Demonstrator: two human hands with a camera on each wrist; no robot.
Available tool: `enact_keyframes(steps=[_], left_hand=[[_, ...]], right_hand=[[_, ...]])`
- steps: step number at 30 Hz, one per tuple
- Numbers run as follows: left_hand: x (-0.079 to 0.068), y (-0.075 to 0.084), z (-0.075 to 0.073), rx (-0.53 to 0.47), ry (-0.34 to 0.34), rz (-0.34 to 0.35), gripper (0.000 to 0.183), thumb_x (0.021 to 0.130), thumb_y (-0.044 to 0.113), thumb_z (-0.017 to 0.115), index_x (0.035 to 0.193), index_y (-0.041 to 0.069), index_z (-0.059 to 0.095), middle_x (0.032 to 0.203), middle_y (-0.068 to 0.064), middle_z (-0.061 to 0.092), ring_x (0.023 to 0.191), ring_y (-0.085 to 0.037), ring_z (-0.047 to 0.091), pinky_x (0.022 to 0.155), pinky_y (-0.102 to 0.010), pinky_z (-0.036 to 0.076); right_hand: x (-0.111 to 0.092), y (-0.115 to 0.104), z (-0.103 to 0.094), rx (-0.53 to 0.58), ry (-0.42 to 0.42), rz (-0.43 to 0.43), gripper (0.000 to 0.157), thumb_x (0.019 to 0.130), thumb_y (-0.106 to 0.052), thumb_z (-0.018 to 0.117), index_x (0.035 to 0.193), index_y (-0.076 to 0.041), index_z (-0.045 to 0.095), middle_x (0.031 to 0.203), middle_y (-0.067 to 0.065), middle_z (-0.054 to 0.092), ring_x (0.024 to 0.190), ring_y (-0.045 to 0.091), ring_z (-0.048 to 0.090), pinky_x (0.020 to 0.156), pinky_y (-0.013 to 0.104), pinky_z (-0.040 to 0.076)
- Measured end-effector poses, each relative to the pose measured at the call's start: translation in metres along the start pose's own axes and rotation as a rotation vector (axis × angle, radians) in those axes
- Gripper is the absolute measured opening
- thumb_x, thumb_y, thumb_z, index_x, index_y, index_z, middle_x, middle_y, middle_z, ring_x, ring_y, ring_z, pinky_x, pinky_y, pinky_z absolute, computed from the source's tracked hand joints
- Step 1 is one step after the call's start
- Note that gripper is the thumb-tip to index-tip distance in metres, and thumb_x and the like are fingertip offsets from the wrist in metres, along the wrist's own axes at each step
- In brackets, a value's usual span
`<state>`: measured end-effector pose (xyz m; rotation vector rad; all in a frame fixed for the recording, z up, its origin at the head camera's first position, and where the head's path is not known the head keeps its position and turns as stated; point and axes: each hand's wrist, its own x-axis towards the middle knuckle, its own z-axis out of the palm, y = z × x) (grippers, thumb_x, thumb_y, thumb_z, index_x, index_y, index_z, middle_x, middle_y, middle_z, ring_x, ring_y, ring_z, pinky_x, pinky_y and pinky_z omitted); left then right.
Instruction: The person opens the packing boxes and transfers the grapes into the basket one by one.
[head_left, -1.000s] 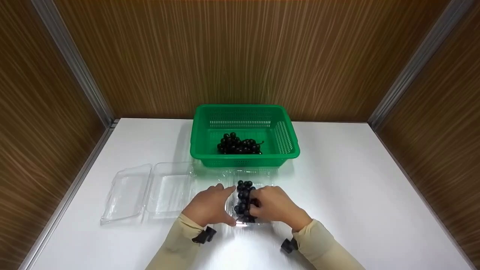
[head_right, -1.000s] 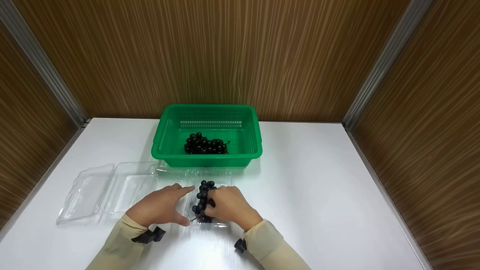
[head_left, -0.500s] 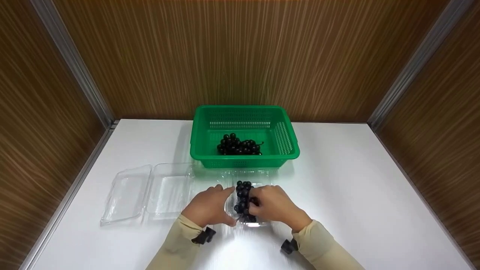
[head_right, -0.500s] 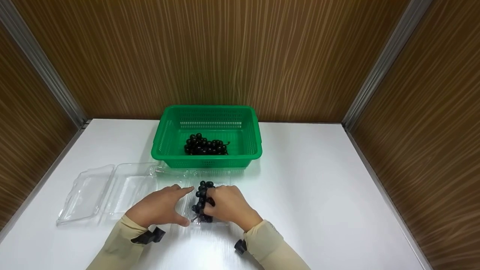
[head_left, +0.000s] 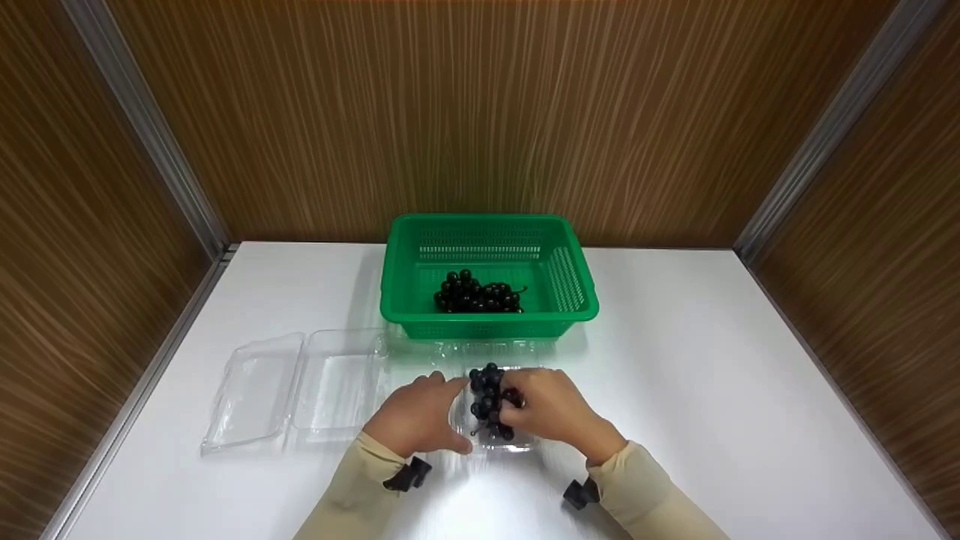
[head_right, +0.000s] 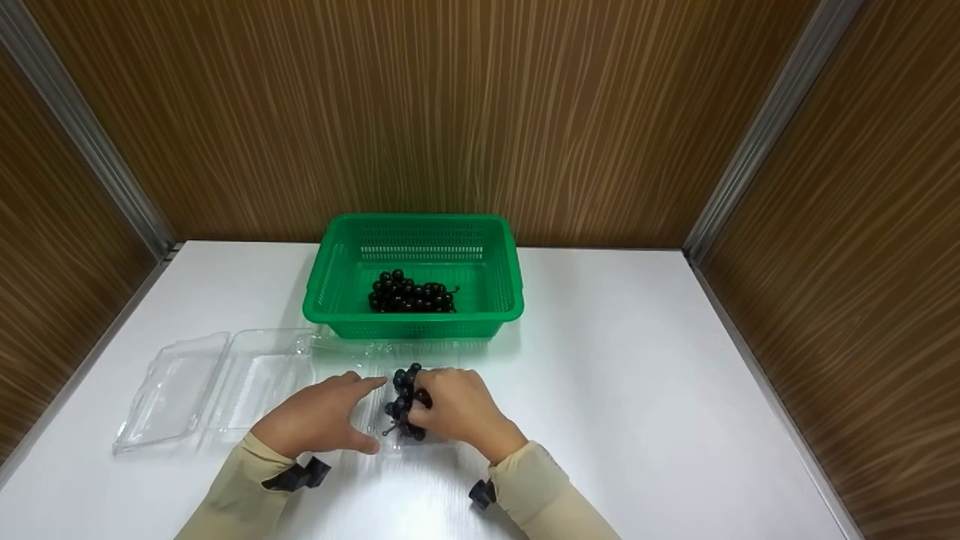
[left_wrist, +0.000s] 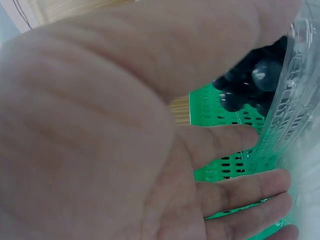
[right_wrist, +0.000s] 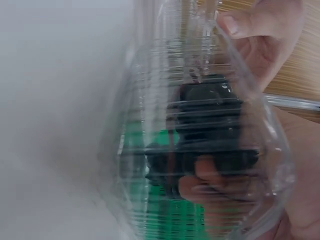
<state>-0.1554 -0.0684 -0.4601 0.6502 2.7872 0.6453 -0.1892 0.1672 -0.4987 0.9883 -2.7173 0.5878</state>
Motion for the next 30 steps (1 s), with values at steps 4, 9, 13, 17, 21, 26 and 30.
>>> enact_keyframes(steps=[4,9,13,17,21,26,30], left_hand=[[0.000,0.000,0.001,0.021,0.010,0.005,0.087,0.073,0.038,0.093,0.144,0.004,0.058,0.135,-0.025,0.061,0.123,-0.043,0.059,0.096,-0.056,0.052],[0.000,0.000,0.002,0.027,0.012,-0.001,0.086,0.072,0.038,0.093,0.144,0.004,0.059,0.132,-0.025,0.062,0.120,-0.043,0.060,0.094,-0.056,0.053],[0.001,0.002,0.001,0.028,-0.001,-0.012,0.086,0.073,0.037,0.093,0.144,0.004,0.058,0.134,-0.025,0.061,0.122,-0.044,0.059,0.095,-0.057,0.052],[0.000,0.002,0.000,0.021,-0.008,-0.017,0.086,0.074,0.038,0.093,0.145,0.005,0.058,0.135,-0.026,0.060,0.123,-0.044,0.058,0.096,-0.057,0.052],[-0.001,0.002,0.000,0.020,0.001,-0.010,0.084,0.076,0.041,0.091,0.144,0.004,0.058,0.134,-0.027,0.060,0.122,-0.045,0.059,0.096,-0.057,0.052],[-0.001,0.004,-0.001,0.007,0.016,-0.007,0.081,0.076,0.040,0.090,0.141,0.004,0.060,0.132,-0.026,0.061,0.120,-0.044,0.060,0.095,-0.057,0.053],[-0.001,0.003,-0.001,-0.017,0.031,0.012,0.078,0.075,0.035,0.091,0.139,0.003,0.062,0.125,-0.024,0.062,0.113,-0.042,0.062,0.091,-0.055,0.054]], right_hand=[[0.000,-0.002,-0.004,0.025,0.008,0.017,0.004,0.076,-0.018,0.068,0.078,-0.015,0.066,0.069,-0.013,0.055,0.062,0.007,0.044,0.056,0.027,0.040],[0.000,-0.003,-0.005,0.021,0.019,0.021,0.003,0.077,-0.017,0.068,0.079,-0.016,0.066,0.070,-0.013,0.054,0.062,0.006,0.046,0.056,0.026,0.041],[0.000,-0.004,-0.007,0.016,0.047,0.016,0.004,0.078,-0.016,0.068,0.080,-0.016,0.065,0.070,-0.012,0.055,0.063,0.006,0.046,0.057,0.027,0.042],[0.000,-0.004,-0.010,0.029,0.077,0.015,0.005,0.079,-0.013,0.069,0.080,-0.016,0.065,0.070,-0.012,0.057,0.064,0.005,0.048,0.058,0.027,0.044],[0.000,-0.005,-0.013,0.048,0.095,0.029,0.006,0.080,-0.012,0.070,0.081,-0.017,0.066,0.072,-0.012,0.060,0.065,0.005,0.052,0.059,0.028,0.047],[0.001,-0.005,-0.015,0.050,0.109,0.037,0.006,0.082,-0.012,0.071,0.083,-0.017,0.067,0.076,-0.010,0.065,0.067,0.006,0.056,0.061,0.031,0.051],[0.001,-0.004,-0.014,0.061,0.139,0.025,0.007,0.083,-0.011,0.072,0.085,-0.016,0.067,0.078,-0.008,0.066,0.068,0.008,0.058,0.062,0.030,0.052]])
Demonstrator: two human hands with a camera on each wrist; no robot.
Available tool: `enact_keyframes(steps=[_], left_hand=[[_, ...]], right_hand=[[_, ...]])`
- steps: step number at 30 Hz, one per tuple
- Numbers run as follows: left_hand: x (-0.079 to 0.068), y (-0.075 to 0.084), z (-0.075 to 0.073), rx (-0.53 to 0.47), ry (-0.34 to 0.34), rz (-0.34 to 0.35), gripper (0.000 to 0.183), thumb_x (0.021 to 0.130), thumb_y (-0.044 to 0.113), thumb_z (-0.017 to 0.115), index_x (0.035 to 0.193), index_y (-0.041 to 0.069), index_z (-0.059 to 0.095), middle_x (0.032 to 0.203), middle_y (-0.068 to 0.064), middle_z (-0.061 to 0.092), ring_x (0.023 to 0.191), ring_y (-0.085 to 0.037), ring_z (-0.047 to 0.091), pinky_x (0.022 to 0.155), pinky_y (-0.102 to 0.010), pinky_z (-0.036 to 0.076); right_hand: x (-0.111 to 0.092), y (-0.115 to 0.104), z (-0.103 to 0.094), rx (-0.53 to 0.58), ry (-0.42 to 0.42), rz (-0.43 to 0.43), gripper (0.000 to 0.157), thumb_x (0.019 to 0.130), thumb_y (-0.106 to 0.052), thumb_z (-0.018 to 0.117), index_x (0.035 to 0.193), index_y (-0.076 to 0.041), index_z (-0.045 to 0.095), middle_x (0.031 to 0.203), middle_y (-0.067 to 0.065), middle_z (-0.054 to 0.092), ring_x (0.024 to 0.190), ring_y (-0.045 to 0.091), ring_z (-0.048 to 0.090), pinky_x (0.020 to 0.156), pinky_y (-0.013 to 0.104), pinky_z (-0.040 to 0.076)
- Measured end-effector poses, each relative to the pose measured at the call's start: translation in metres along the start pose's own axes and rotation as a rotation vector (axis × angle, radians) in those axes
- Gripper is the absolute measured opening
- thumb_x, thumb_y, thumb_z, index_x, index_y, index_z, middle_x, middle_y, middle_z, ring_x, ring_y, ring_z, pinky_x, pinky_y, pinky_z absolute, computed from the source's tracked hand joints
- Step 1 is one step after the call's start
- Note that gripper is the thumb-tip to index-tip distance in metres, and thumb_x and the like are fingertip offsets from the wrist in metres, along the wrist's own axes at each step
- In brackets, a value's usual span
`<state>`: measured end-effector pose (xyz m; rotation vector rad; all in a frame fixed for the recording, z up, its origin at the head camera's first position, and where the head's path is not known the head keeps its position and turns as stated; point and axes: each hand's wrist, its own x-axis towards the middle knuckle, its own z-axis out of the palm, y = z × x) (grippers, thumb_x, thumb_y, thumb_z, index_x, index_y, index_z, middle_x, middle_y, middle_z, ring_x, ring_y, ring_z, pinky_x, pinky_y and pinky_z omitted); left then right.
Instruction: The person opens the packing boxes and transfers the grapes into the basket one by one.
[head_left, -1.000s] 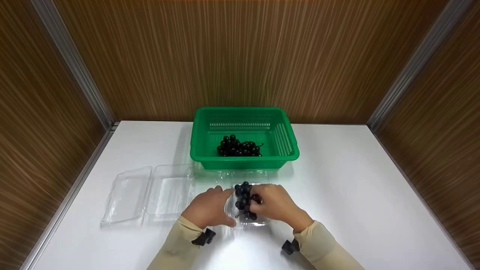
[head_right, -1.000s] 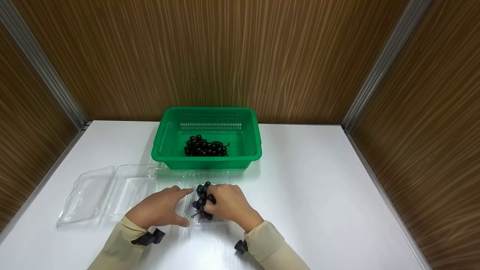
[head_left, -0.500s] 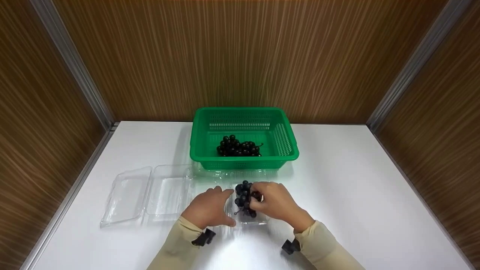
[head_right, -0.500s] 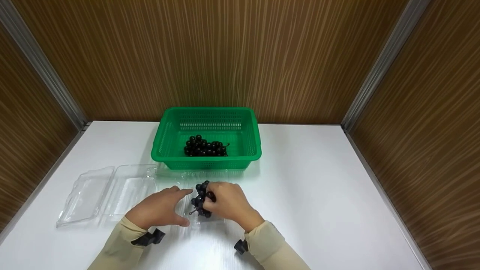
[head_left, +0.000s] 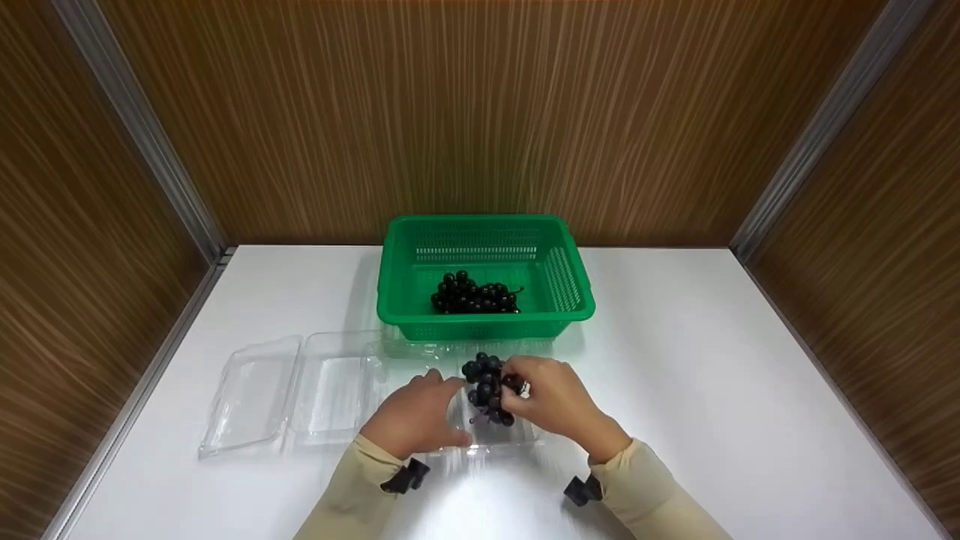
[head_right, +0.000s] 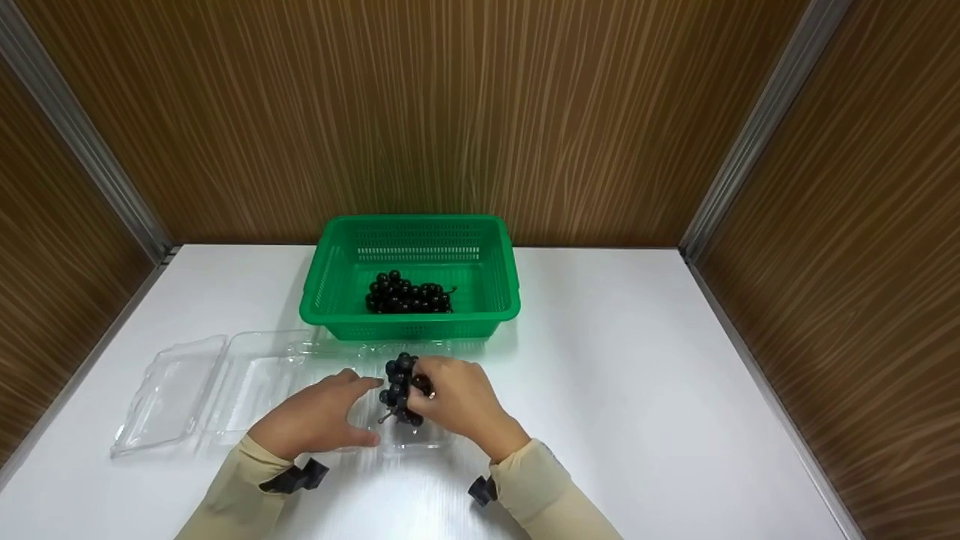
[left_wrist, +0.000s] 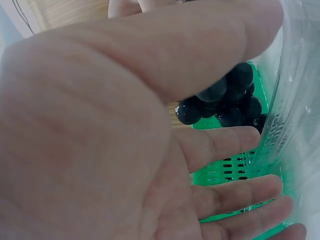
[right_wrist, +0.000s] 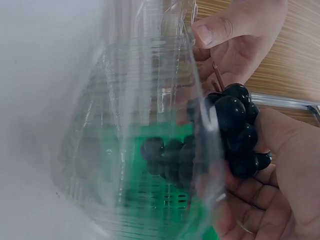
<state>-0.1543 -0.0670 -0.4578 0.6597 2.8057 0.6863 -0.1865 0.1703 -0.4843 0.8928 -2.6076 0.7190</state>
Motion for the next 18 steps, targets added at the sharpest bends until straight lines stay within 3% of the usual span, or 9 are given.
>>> enact_keyframes(steps=[4,18], left_hand=[[0.0011,-0.0023,0.0011,0.012,0.011,0.017,0.076,0.076,0.036,0.089,0.139,0.004,0.062,0.119,-0.021,0.062,0.107,-0.038,0.063,0.088,-0.053,0.055],[0.0004,-0.0003,0.0009,0.030,0.004,0.016,0.086,0.071,0.038,0.094,0.141,0.002,0.060,0.126,-0.024,0.061,0.116,-0.043,0.059,0.095,-0.058,0.051]], right_hand=[[0.0008,0.0005,-0.0026,0.020,0.019,0.004,0.005,0.085,-0.012,0.072,0.087,-0.015,0.068,0.079,-0.008,0.066,0.068,0.008,0.058,0.061,0.029,0.051],[0.0018,0.0005,-0.0085,0.051,0.058,0.002,0.006,0.086,-0.014,0.073,0.091,-0.014,0.070,0.084,-0.006,0.068,0.069,0.007,0.058,0.060,0.026,0.051]])
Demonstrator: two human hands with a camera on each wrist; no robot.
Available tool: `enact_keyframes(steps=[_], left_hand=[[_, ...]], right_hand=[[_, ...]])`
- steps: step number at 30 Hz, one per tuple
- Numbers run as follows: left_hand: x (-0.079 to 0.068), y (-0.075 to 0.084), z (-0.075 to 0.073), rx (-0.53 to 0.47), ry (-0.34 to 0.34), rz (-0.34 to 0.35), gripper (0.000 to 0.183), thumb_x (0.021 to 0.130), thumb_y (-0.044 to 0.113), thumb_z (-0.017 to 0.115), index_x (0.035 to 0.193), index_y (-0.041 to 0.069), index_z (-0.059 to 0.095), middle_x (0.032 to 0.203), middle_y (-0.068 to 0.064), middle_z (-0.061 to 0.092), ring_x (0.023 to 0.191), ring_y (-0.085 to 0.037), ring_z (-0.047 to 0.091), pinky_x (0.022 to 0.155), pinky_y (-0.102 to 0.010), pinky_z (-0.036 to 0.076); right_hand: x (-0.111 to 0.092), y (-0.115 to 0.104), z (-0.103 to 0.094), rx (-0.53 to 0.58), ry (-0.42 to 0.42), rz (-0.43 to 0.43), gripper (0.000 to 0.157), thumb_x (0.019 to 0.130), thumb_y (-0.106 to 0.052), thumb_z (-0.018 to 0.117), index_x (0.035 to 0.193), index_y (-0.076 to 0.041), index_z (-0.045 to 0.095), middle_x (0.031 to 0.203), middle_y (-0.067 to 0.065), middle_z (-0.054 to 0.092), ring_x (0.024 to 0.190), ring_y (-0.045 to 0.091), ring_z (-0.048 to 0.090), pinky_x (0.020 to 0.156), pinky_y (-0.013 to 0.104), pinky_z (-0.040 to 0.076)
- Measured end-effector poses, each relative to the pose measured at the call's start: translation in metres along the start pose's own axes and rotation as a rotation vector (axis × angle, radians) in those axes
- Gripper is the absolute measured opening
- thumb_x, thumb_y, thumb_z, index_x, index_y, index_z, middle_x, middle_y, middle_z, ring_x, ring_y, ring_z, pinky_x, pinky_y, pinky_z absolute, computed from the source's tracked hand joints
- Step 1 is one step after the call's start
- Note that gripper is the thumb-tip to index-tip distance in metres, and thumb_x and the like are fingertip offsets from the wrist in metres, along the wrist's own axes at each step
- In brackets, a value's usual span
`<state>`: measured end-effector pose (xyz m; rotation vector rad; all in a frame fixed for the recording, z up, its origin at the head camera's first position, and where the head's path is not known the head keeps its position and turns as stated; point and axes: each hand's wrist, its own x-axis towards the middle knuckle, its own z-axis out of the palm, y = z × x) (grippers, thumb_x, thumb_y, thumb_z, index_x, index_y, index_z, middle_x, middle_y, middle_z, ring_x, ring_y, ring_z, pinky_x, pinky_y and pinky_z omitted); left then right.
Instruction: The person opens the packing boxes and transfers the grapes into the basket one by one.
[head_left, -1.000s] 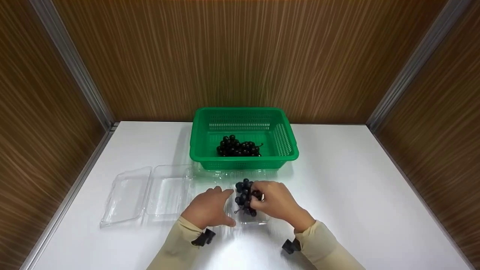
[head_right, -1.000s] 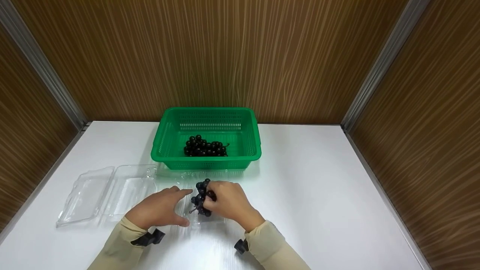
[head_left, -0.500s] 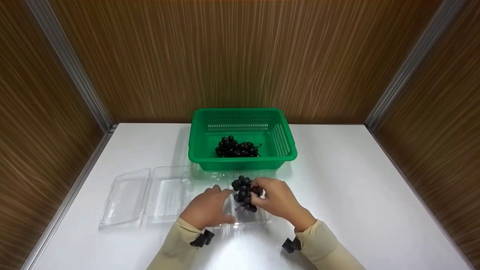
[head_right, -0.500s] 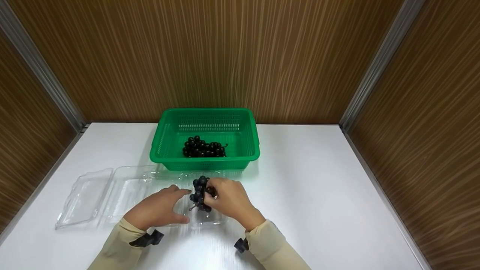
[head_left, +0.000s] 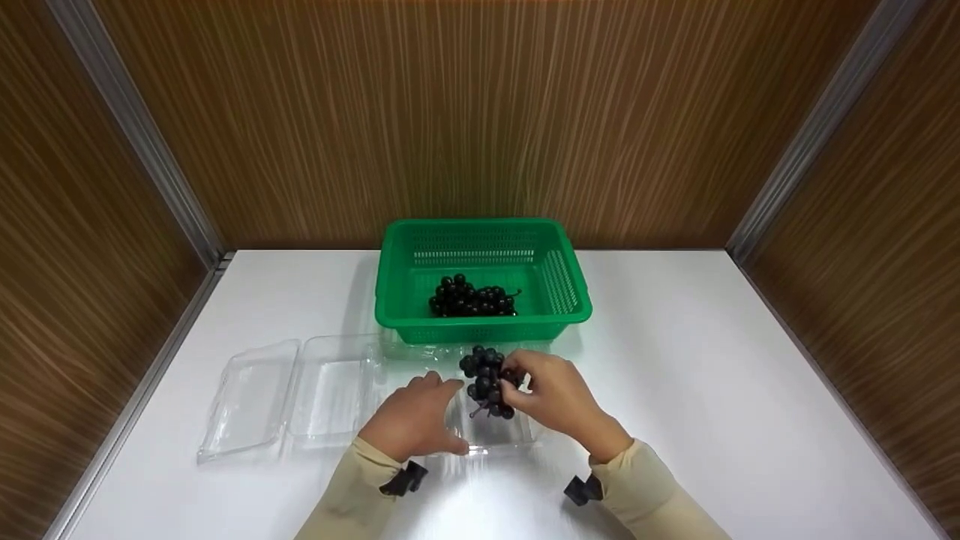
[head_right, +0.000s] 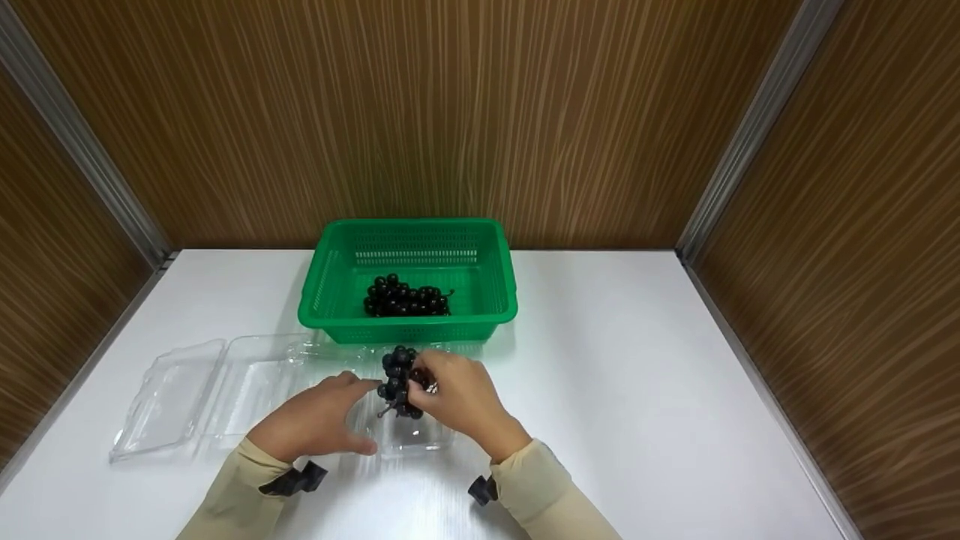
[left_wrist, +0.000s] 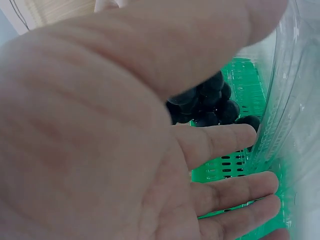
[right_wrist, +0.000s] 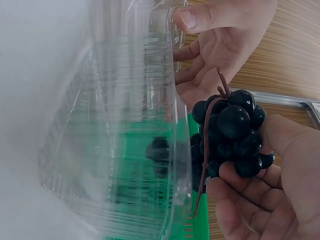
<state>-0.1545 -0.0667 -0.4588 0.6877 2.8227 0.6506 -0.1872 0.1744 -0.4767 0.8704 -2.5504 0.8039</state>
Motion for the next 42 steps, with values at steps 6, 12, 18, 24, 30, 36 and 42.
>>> enact_keyframes(steps=[6,12,18,24,30,36,42], left_hand=[[0.000,-0.001,-0.002,0.003,0.006,-0.004,0.084,0.073,0.038,0.092,0.141,0.000,0.059,0.128,-0.024,0.061,0.118,-0.043,0.058,0.097,-0.059,0.050],[0.001,-0.005,-0.006,-0.007,0.053,-0.015,0.072,0.084,0.037,0.083,0.142,0.001,0.059,0.139,-0.030,0.056,0.128,-0.048,0.055,0.102,-0.060,0.048],[0.003,-0.007,-0.009,-0.019,0.129,0.017,0.065,0.091,0.035,0.078,0.143,0.002,0.057,0.143,-0.028,0.056,0.132,-0.047,0.054,0.104,-0.059,0.048],[0.003,-0.006,-0.011,-0.018,0.164,0.027,0.064,0.093,0.034,0.076,0.144,0.001,0.056,0.145,-0.027,0.056,0.135,-0.047,0.052,0.108,-0.060,0.045],[0.003,-0.004,-0.014,-0.041,0.191,0.042,0.060,0.095,0.036,0.074,0.143,0.004,0.059,0.145,-0.023,0.057,0.136,-0.044,0.052,0.108,-0.058,0.046],[0.004,-0.003,-0.015,-0.048,0.218,0.065,0.054,0.099,0.033,0.070,0.144,0.004,0.057,0.140,-0.020,0.057,0.131,-0.039,0.056,0.104,-0.055,0.050],[0.005,-0.003,-0.015,-0.071,0.232,0.082,0.053,0.105,0.036,0.060,0.147,0.005,0.054,0.137,-0.019,0.056,0.128,-0.039,0.057,0.100,-0.055,0.052]], right_hand=[[0.000,0.000,-0.002,0.010,-0.010,0.017,0.006,0.088,-0.015,0.074,0.093,-0.015,0.070,0.085,-0.006,0.069,0.071,0.008,0.059,0.061,0.027,0.052],[0.000,0.001,-0.004,0.028,-0.015,0.030,0.006,0.089,-0.015,0.074,0.093,-0.014,0.070,0.085,-0.006,0.069,0.073,0.016,0.063,0.063,0.028,0.052],[-0.001,0.002,-0.006,0.029,-0.003,0.036,0.006,0.088,-0.013,0.074,0.093,-0.015,0.070,0.085,-0.006,0.069,0.074,0.015,0.064,0.063,0.028,0.053],[0.000,0.003,-0.005,0.041,-0.002,0.022,0.007,0.088,-0.013,0.075,0.093,-0.015,0.070,0.085,-0.005,0.070,0.074,0.014,0.065,0.063,0.028,0.053],[0.000,0.003,-0.005,0.040,0.006,0.011,0.008,0.088,-0.012,0.075,0.093,-0.015,0.070,0.084,-0.005,0.070,0.074,0.015,0.066,0.062,0.028,0.054],[0.001,0.003,-0.006,0.023,-0.001,0.016,0.008,0.089,-0.014,0.076,0.093,-0.014,0.070,0.085,-0.006,0.070,0.075,0.011,0.065,0.063,0.027,0.054],[0.001,0.004,-0.007,0.018,0.017,0.003,0.008,0.088,-0.013,0.076,0.093,-0.015,0.070,0.084,-0.006,0.070,0.074,0.009,0.065,0.062,0.027,0.054]])
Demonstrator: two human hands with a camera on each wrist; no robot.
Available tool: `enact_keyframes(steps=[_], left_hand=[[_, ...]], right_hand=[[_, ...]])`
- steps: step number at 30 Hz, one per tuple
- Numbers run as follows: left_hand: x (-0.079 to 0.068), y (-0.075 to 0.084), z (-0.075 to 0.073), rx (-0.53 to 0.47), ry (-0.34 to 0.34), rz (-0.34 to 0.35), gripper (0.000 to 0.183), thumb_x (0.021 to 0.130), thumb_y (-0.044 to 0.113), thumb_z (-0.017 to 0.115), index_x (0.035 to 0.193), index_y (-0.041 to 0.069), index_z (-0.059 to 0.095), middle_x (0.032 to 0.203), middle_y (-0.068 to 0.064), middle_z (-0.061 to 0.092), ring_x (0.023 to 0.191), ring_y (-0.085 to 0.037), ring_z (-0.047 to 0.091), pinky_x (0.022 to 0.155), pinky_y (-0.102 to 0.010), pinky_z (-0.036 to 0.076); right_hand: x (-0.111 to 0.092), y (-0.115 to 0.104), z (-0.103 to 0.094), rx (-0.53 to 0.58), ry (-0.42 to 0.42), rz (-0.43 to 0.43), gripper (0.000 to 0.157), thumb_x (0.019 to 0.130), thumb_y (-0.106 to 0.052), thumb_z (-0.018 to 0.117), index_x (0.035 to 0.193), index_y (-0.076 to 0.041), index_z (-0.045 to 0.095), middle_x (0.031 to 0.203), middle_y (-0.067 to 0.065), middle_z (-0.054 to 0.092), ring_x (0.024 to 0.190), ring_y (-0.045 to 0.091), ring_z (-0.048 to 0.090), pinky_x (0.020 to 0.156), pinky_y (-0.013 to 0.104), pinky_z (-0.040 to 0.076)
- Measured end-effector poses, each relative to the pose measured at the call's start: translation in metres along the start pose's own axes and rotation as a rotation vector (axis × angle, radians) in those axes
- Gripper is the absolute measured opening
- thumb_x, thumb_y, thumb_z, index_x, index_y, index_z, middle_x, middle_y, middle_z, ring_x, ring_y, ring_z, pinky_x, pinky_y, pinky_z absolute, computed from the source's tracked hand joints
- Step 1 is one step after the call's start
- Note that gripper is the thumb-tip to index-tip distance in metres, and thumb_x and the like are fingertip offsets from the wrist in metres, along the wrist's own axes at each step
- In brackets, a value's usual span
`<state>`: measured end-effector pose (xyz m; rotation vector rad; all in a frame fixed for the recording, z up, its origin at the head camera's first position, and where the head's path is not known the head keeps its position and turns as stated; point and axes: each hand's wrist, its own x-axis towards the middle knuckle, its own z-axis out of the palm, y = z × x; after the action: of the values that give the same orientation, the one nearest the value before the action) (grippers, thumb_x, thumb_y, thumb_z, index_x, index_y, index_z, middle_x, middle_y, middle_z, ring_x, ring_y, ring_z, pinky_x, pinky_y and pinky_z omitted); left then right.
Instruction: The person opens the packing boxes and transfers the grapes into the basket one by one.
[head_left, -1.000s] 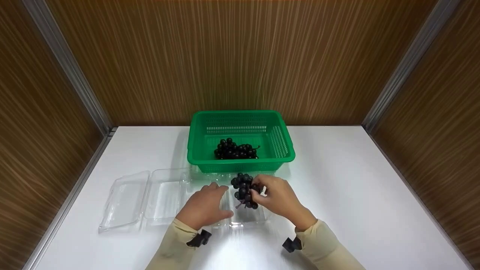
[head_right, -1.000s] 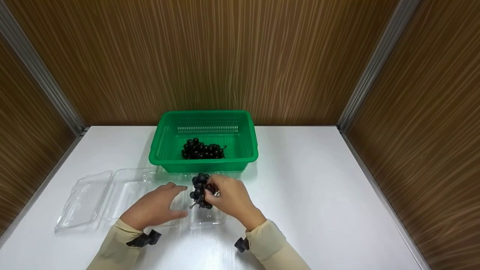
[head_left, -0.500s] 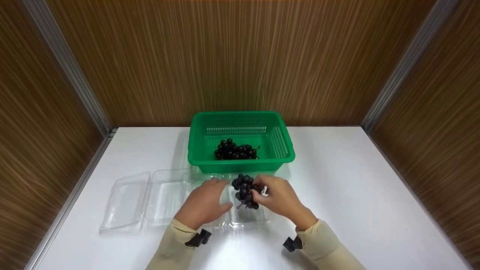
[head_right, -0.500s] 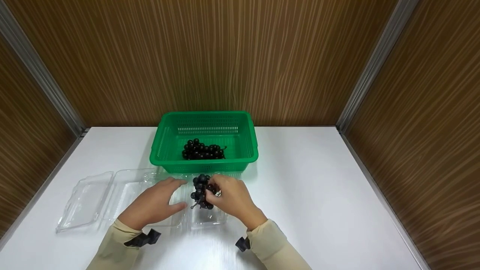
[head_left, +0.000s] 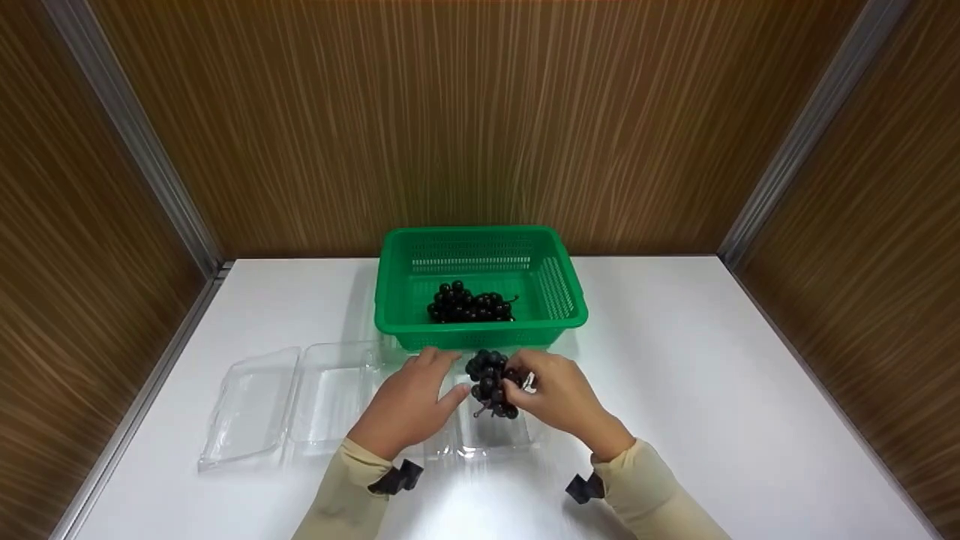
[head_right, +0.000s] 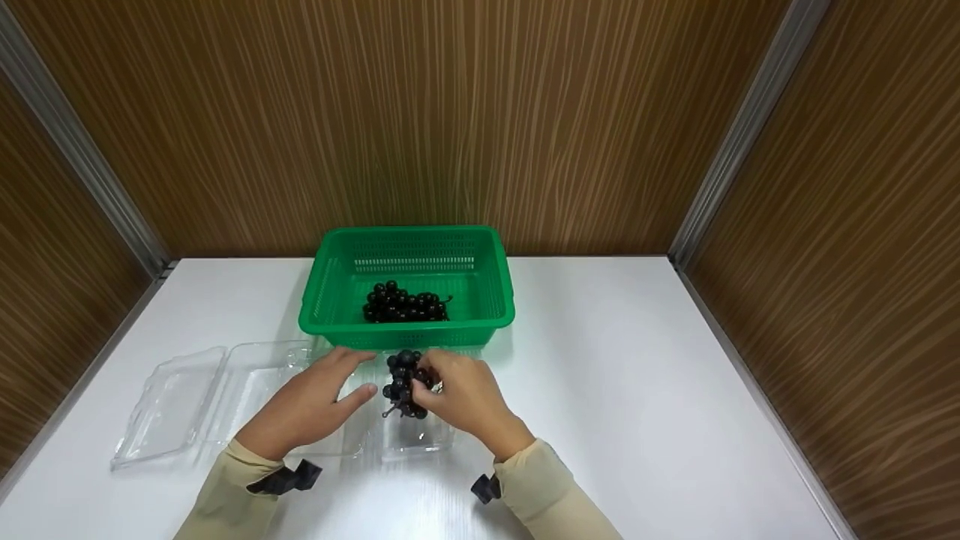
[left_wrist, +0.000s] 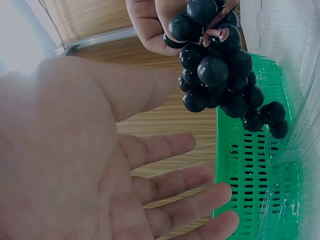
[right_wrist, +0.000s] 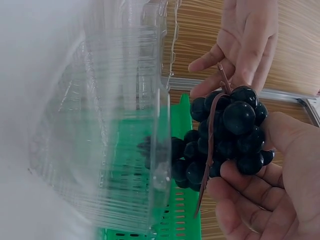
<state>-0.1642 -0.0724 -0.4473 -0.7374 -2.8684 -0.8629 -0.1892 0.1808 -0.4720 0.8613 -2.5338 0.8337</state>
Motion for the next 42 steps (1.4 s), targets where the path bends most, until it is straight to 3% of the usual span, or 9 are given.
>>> enact_keyframes(steps=[10,21,28,42], left_hand=[[0.000,-0.001,-0.002,-0.032,0.010,-0.034,0.063,0.106,0.049,0.052,0.154,0.009,0.046,0.144,-0.017,0.053,0.136,-0.038,0.052,0.108,-0.057,0.046],[0.004,0.000,-0.002,-0.093,0.018,-0.045,0.065,0.106,0.048,0.055,0.158,0.012,0.042,0.151,-0.016,0.049,0.141,-0.037,0.046,0.111,-0.059,0.043],[0.007,-0.001,-0.001,-0.136,0.022,-0.039,0.067,0.105,0.051,0.054,0.159,0.013,0.040,0.154,-0.014,0.046,0.142,-0.036,0.046,0.111,-0.059,0.043],[0.016,-0.009,0.003,-0.245,0.043,-0.083,0.072,0.105,0.058,0.049,0.160,0.014,0.037,0.160,-0.011,0.041,0.145,-0.034,0.044,0.114,-0.058,0.039]], right_hand=[[0.000,-0.001,-0.004,0.003,0.010,0.017,0.009,0.089,-0.014,0.077,0.094,-0.015,0.069,0.085,-0.006,0.070,0.074,0.008,0.063,0.063,0.028,0.054],[0.002,0.000,-0.006,0.018,0.001,0.016,0.009,0.091,-0.014,0.076,0.095,-0.014,0.069,0.086,-0.003,0.071,0.074,0.020,0.067,0.063,0.029,0.055],[0.006,0.001,-0.005,0.021,0.002,0.020,0.008,0.092,-0.014,0.076,0.096,-0.014,0.069,0.087,-0.004,0.071,0.074,0.011,0.065,0.063,0.027,0.055],[0.013,0.001,-0.012,0.045,0.031,0.030,0.008,0.092,-0.014,0.076,0.096,-0.012,0.069,0.084,-0.002,0.070,0.073,0.020,0.067,0.062,0.028,0.054]])
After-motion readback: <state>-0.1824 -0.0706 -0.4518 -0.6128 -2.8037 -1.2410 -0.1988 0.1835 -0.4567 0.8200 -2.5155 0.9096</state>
